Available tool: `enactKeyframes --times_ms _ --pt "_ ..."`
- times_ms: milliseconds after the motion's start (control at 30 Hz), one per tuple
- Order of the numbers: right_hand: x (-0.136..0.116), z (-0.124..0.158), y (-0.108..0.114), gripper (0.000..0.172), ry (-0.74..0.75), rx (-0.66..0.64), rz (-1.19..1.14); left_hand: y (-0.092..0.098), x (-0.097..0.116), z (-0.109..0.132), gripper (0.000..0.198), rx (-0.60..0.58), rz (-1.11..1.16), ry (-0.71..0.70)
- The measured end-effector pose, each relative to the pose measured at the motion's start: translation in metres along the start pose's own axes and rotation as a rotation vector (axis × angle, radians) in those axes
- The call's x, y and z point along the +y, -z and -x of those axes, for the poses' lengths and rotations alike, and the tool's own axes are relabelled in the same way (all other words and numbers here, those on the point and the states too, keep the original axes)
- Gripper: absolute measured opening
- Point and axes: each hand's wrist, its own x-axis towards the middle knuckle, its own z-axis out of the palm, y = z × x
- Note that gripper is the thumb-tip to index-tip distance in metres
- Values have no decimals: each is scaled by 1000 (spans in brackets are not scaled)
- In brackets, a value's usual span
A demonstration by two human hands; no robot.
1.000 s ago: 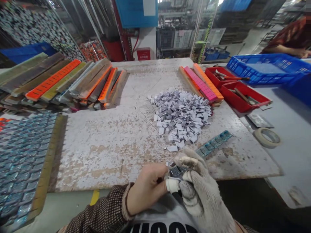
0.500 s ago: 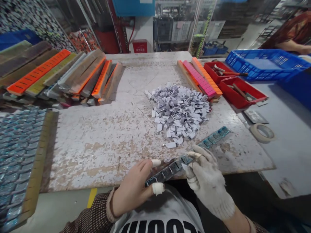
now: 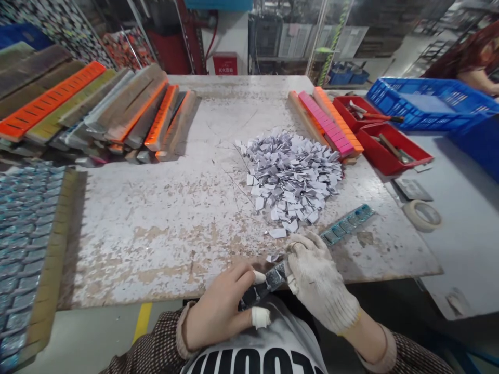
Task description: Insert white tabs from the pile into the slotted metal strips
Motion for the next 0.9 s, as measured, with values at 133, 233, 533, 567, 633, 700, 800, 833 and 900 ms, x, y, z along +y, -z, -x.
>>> enactKeyframes --times_ms 133,233,533,567,633,700,800,833,900 --pt "7 7 -7 10 19 16 -123 11 -5 -14 14 -22 -89 24" --pt "12 17 -8 7 -19 61 -263 17 -9 -36 12 -11 -257 32" --pt "32 45 8 11 -251 208 -336 9 -21 -86 10 -165 -245 -100" --pt "34 46 8 12 -256 216 -328 10 -23 -87 9 -140 -159 -60" --pt "34 45 8 11 -265 244 -321 13 -25 -85 8 -87 -12 2" --pt "31 39 8 4 -266 269 -338 17 -23 -83 8 -42 201 26" --pt "22 20 8 11 -235 256 -388 19 -11 -81 24 1 756 38" --pt "18 13 9 15 -218 237 -423 19 -7 -81 28 5 926 38" --pt "12 1 9 17 -198 212 -526 16 2 -80 33 -3 1114 27"
